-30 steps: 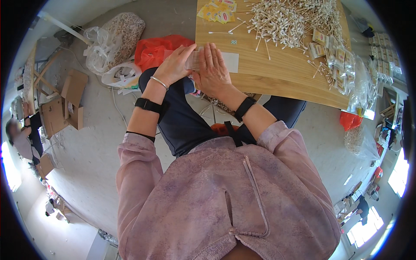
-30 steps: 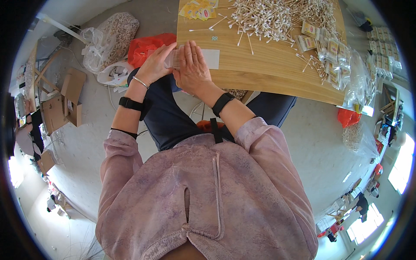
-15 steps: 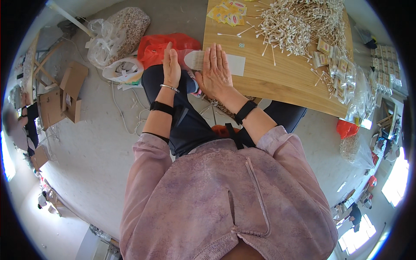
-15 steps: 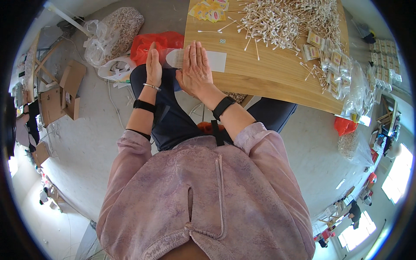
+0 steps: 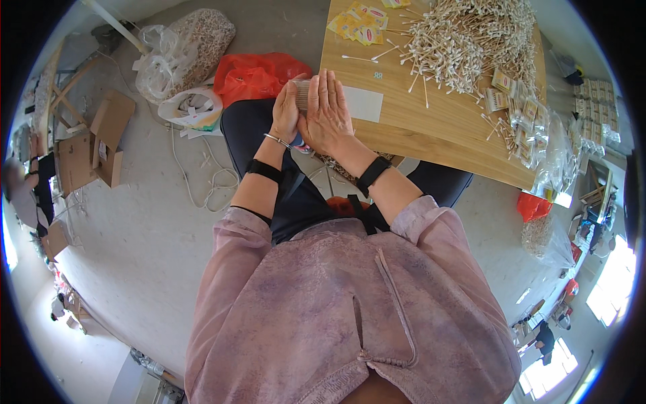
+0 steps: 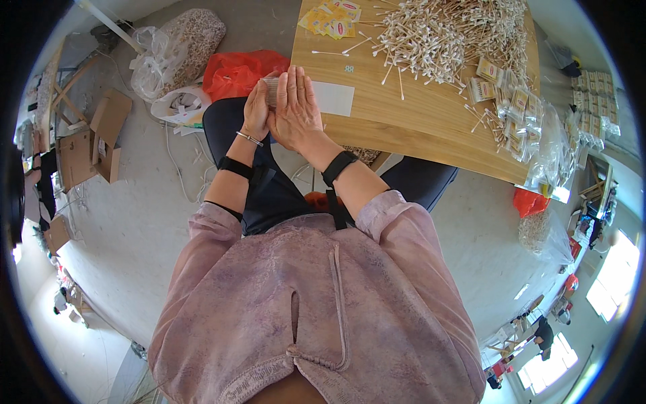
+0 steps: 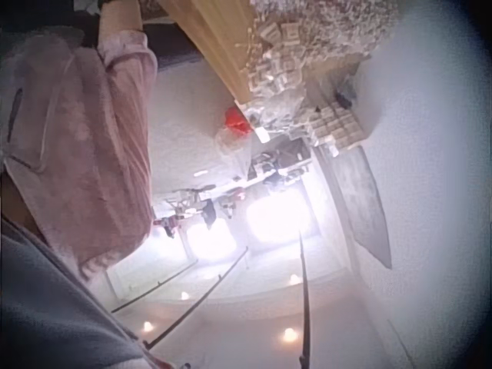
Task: Manually counting and packaging cotton swabs into individual plastic bags with paper inserts.
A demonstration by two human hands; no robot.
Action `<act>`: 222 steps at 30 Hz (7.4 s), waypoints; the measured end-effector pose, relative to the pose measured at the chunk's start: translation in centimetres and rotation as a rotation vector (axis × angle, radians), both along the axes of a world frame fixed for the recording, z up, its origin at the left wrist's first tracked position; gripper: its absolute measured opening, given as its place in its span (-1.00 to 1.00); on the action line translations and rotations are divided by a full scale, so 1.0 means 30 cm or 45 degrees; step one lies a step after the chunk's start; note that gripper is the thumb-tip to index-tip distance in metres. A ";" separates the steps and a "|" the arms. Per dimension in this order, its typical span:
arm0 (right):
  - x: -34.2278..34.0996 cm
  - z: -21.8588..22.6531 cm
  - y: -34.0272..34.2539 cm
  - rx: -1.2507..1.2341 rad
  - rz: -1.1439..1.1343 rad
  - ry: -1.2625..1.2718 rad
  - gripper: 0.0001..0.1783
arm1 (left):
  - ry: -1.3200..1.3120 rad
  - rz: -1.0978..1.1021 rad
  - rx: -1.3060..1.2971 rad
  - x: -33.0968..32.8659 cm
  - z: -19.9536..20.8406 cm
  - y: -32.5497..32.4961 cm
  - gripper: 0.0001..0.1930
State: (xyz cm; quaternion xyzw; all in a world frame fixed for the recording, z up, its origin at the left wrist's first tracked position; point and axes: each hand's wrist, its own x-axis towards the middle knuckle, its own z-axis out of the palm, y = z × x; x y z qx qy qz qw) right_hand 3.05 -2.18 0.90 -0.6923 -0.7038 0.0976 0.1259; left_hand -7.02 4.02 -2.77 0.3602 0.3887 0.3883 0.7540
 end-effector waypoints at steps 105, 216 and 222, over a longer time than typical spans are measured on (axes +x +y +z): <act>0.158 0.103 0.056 -0.293 -1.084 1.688 -0.84 | 0.460 0.035 0.309 0.028 -0.075 0.044 -0.64; 0.421 0.012 -0.115 0.359 -0.381 0.350 -0.82 | 1.122 -0.298 1.581 0.227 0.112 -0.147 -0.45; 0.509 0.008 0.004 0.464 -0.651 0.153 -0.51 | 1.219 -0.374 1.672 0.254 0.136 -0.146 -0.44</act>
